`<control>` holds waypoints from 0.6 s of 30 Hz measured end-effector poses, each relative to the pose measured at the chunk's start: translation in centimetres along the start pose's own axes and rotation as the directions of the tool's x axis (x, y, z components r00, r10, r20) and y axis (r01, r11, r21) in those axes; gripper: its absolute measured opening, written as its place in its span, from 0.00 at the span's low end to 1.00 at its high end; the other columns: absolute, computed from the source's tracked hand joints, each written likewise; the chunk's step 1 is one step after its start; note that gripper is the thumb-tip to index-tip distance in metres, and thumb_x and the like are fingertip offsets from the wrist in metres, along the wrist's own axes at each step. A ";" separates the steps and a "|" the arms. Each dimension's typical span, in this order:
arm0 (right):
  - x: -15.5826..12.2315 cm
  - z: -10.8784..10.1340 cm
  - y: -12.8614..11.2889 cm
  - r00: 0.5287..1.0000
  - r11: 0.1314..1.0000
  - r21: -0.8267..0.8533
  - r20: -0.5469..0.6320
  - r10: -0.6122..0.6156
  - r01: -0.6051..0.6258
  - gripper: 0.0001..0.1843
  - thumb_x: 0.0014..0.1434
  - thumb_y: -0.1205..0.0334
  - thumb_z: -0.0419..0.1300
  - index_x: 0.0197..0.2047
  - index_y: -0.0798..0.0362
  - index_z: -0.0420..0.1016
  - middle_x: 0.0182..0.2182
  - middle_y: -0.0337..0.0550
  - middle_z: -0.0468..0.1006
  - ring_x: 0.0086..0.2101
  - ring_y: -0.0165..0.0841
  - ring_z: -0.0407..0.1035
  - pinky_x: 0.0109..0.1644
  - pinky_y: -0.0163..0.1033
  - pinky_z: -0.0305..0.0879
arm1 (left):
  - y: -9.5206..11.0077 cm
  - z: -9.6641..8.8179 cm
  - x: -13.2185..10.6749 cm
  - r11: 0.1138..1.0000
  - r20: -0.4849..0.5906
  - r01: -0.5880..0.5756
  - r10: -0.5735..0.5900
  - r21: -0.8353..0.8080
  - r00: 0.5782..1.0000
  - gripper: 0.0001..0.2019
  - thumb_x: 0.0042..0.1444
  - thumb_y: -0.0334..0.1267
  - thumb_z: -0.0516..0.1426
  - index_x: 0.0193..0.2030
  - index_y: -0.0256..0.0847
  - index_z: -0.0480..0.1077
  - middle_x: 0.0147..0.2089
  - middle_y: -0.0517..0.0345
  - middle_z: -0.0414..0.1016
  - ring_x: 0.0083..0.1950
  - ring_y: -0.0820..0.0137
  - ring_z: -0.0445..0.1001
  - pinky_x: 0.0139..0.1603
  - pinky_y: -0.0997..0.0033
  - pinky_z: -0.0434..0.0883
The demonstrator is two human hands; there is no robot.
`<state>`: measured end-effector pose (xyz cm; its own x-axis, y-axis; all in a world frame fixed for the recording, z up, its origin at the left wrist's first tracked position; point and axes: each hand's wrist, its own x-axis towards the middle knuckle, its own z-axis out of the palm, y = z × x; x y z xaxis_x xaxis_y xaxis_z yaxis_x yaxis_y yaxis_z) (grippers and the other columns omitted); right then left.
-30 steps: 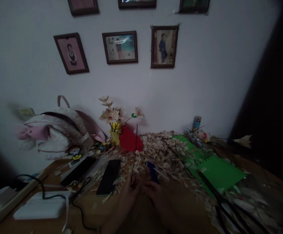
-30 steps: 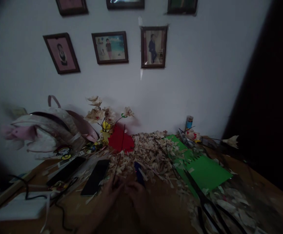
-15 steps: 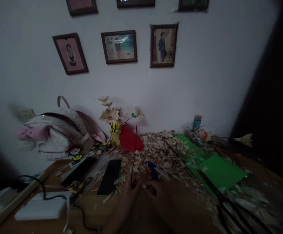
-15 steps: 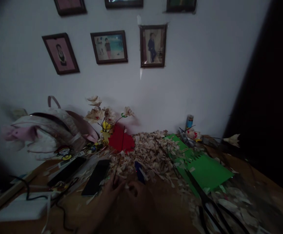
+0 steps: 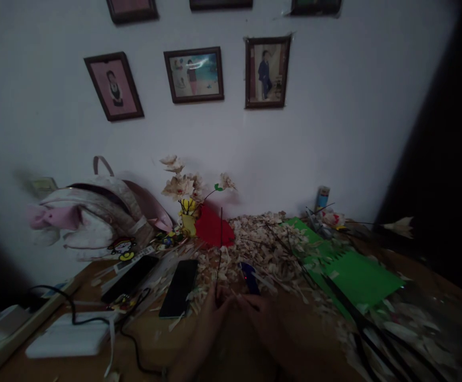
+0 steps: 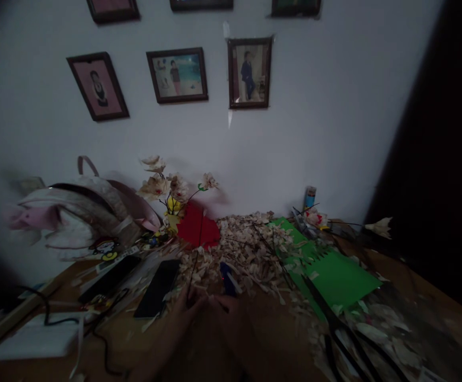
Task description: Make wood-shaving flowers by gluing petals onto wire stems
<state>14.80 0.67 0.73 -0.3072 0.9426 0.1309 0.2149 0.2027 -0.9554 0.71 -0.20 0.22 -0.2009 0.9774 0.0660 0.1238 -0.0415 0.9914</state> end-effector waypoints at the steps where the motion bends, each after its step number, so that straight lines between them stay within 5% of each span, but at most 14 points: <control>1: 0.0 0.1 0.1 1.000 1.000 -0.004 -0.004 -0.020 0.020 0.16 0.55 0.55 0.52 0.38 0.51 0.78 0.34 0.43 0.80 0.35 0.36 0.72 0.41 0.38 0.66 | 0.4 0.0 -0.1 1.000 -0.009 0.013 -0.013 0.012 1.000 0.12 0.40 0.43 0.58 0.30 0.43 0.61 0.25 0.65 0.68 0.31 0.67 0.70 0.35 0.72 0.67; 8: 0.0 0.0 0.1 0.997 0.991 -0.104 -0.008 -0.079 0.078 0.14 0.54 0.59 0.53 0.37 0.53 0.78 0.35 0.47 0.79 0.36 0.36 0.71 0.42 0.39 0.65 | 1.5 0.4 -0.5 0.999 -0.059 0.052 -0.051 0.014 0.997 0.16 0.34 0.44 0.61 0.26 0.45 0.58 0.22 0.67 0.64 0.29 0.68 0.67 0.33 0.72 0.65; 14: 0.2 0.3 0.5 0.994 0.998 0.026 -0.094 0.063 -0.061 0.10 0.48 0.61 0.57 0.33 0.52 0.77 0.33 0.44 0.79 0.36 0.37 0.71 0.41 0.39 0.65 | -0.8 0.2 0.3 0.997 -0.009 -0.014 0.013 -0.073 1.000 0.14 0.37 0.43 0.61 0.26 0.44 0.59 0.23 0.66 0.65 0.28 0.71 0.66 0.31 0.73 0.64; 18: 0.4 0.3 0.9 0.979 0.978 0.134 -0.107 0.176 -0.161 0.10 0.47 0.59 0.58 0.32 0.51 0.77 0.33 0.44 0.79 0.37 0.38 0.71 0.42 0.40 0.65 | -0.5 0.2 0.1 0.998 -0.010 -0.004 0.003 -0.063 1.000 0.13 0.38 0.40 0.61 0.28 0.43 0.61 0.23 0.66 0.67 0.28 0.72 0.67 0.31 0.75 0.64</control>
<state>14.57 1.12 -0.17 -0.1634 0.9865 -0.0115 0.1353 0.0109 -0.9907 0.79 -0.02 -0.27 -0.2105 0.9750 0.0706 0.0629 -0.0586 0.9963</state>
